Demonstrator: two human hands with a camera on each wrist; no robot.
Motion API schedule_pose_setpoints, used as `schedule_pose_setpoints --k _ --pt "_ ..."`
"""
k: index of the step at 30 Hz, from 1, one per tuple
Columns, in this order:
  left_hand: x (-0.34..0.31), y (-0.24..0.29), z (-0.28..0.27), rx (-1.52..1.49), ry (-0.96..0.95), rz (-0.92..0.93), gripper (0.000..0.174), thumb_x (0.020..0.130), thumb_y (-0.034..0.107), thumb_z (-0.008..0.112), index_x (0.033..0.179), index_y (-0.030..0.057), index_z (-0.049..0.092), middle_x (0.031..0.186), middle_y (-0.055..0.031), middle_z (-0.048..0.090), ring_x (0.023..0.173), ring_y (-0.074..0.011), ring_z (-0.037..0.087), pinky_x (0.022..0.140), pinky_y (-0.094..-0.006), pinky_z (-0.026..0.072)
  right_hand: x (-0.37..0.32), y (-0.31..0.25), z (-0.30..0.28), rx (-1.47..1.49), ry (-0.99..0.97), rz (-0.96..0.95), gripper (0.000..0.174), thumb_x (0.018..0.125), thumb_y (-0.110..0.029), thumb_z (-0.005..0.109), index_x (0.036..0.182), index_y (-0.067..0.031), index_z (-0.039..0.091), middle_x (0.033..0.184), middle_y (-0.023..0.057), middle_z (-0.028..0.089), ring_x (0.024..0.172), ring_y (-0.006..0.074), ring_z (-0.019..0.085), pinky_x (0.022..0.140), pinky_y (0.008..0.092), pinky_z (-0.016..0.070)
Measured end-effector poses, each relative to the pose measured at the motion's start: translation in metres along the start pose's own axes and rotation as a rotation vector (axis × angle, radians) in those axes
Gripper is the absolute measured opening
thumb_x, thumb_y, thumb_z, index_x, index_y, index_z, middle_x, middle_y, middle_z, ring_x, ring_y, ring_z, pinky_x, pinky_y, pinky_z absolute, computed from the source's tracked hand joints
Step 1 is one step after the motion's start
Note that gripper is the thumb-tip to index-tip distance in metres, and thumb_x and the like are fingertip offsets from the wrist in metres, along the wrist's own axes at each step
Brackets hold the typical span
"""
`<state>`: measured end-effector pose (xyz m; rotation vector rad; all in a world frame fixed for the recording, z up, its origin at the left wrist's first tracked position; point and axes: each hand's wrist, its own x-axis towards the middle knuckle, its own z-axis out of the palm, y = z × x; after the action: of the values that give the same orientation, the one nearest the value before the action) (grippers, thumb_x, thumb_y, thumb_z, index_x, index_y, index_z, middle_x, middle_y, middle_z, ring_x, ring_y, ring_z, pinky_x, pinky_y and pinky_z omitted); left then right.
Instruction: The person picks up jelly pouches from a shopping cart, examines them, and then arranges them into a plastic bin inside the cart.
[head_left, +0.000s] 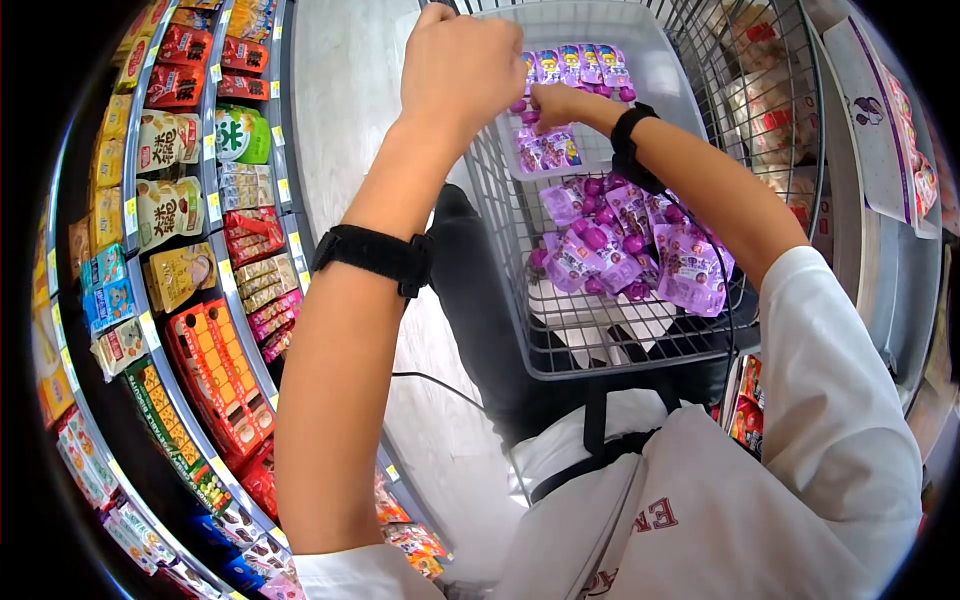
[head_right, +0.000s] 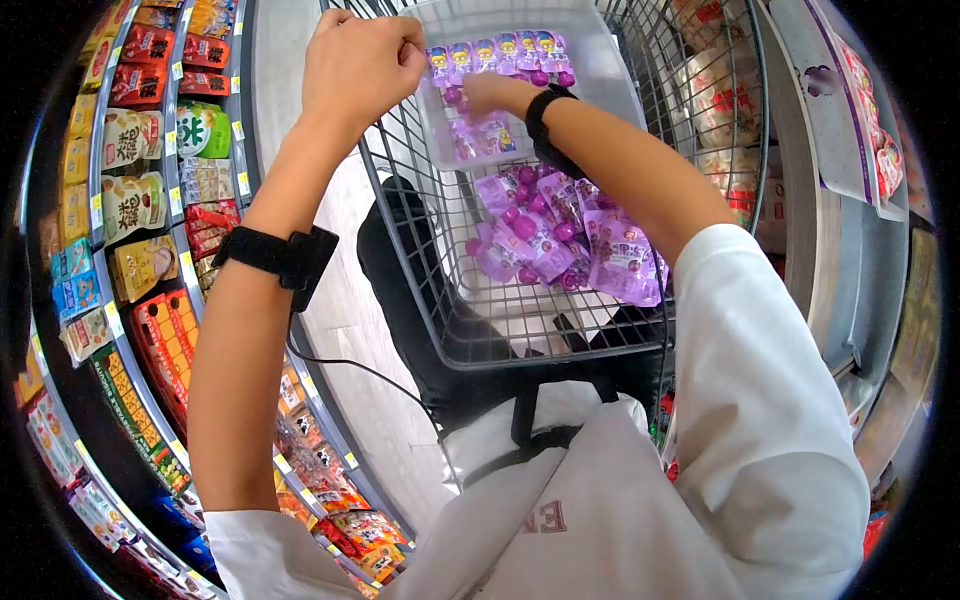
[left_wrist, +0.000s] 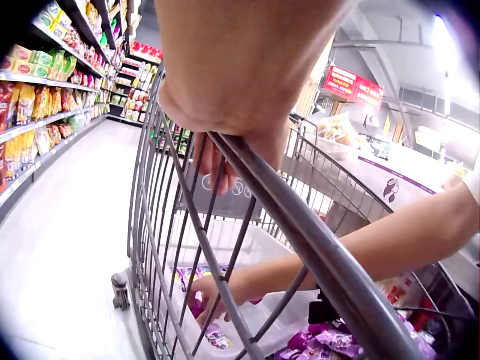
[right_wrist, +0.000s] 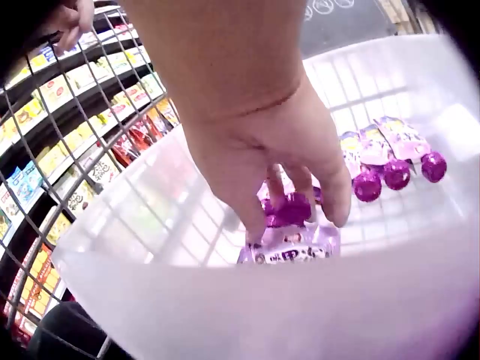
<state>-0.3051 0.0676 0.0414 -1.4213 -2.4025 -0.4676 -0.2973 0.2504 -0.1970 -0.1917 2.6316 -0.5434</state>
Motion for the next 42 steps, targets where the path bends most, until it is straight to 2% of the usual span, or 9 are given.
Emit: schedule_pose_setpoints --k 3,5,6,10,16,23,32,37,42 --pt "-0.002 0.000 0.000 -0.010 0.010 -0.008 0.015 0.071 0.014 0.058 0.061 0.0060 0.066 0.057 -0.0180 0.060 0.056 -0.0329 0.060 0.075 -0.0424 0.0442 -0.035 -0.035 -0.033 -0.084 0.032 0.166 0.044 0.070 -0.034 0.077 0.095 0.0008 0.070 0.093 0.0181 0.071 0.084 0.0332 0.069 0.072 0.0401 0.0547" --pt "-0.001 -0.001 0.001 0.021 0.009 0.008 0.015 0.071 0.014 0.058 0.061 0.0063 0.066 0.057 -0.0174 0.060 0.056 -0.0324 0.060 0.076 -0.0426 0.0442 -0.066 -0.067 -0.066 -0.034 -0.310 0.340 0.052 0.070 -0.033 0.078 0.109 0.0003 0.066 0.102 0.0198 0.069 0.085 0.0347 0.069 0.071 0.0430 0.0557" --pt "-0.001 -0.001 0.001 0.021 0.010 0.007 0.015 0.071 0.014 0.058 0.061 0.0063 0.066 0.057 -0.0174 0.060 0.056 -0.0324 0.060 0.076 -0.0426 0.0442 -0.062 -0.047 -0.053 0.280 -0.377 0.360 0.068 0.073 -0.031 0.082 0.121 0.0095 0.055 0.129 0.0257 0.056 0.094 0.0416 0.067 0.069 0.0485 0.0614" --pt "-0.001 -0.002 0.001 -0.003 0.013 -0.003 0.014 0.071 0.013 0.058 0.061 0.0065 0.066 0.057 -0.0168 0.061 0.057 -0.0319 0.061 0.077 -0.0429 0.0443 -0.044 -0.018 -0.016 0.414 -0.304 0.461 0.060 0.075 -0.027 0.080 0.115 0.0109 0.058 0.130 0.0253 0.054 0.094 0.0399 0.067 0.068 0.0466 0.0627" --pt "-0.002 -0.002 0.004 0.007 0.012 -0.001 0.014 0.071 0.014 0.059 0.061 0.0067 0.067 0.057 -0.0168 0.061 0.057 -0.0318 0.061 0.078 -0.0429 0.0445 -0.044 -0.028 -0.006 0.228 -0.364 0.547 0.055 0.073 -0.043 0.081 0.090 0.0073 0.066 0.082 0.0154 0.068 0.065 0.0228 0.067 0.059 0.0362 0.0587" --pt "-0.001 0.000 0.000 0.011 -0.010 -0.004 0.014 0.071 0.014 0.059 0.063 0.0063 0.068 0.057 -0.0173 0.061 0.057 -0.0318 0.061 0.078 -0.0422 0.0447 -0.035 -0.005 0.019 0.491 -0.261 0.480 0.049 0.071 -0.036 0.084 0.095 0.0042 0.068 0.082 0.0156 0.068 0.065 0.0221 0.067 0.059 0.0329 0.0584" --pt "-0.001 -0.001 0.003 0.060 -0.035 -0.007 0.015 0.071 0.014 0.059 0.062 0.0068 0.068 0.057 -0.0169 0.061 0.057 -0.0319 0.061 0.077 -0.0417 0.0443 -0.055 -0.021 -0.007 0.549 -0.306 0.499 0.050 0.072 -0.033 0.083 0.106 0.0003 0.068 0.119 0.0159 0.061 0.096 0.0310 0.065 0.067 0.0399 0.0622" --pt "-0.003 -0.001 0.003 0.026 -0.010 0.010 0.015 0.070 0.015 0.058 0.061 0.0070 0.067 0.057 -0.0165 0.061 0.057 -0.0322 0.061 0.078 -0.0427 0.0443 -0.071 -0.061 -0.061 0.141 -0.246 0.378 0.047 0.075 -0.033 0.079 0.097 0.0074 0.067 0.090 0.0186 0.069 0.068 0.0267 0.070 0.058 0.0352 0.0609" --pt "-0.002 -0.003 0.006 0.012 0.012 0.011 0.015 0.070 0.015 0.058 0.061 0.0068 0.067 0.057 -0.0164 0.061 0.058 -0.0321 0.062 0.080 -0.0437 0.0440 -0.121 -0.130 -0.111 0.054 -0.785 0.124 0.041 0.075 -0.028 0.080 0.093 0.0065 0.068 0.076 0.0173 0.068 0.066 0.0251 0.070 0.057 0.0335 0.0597"
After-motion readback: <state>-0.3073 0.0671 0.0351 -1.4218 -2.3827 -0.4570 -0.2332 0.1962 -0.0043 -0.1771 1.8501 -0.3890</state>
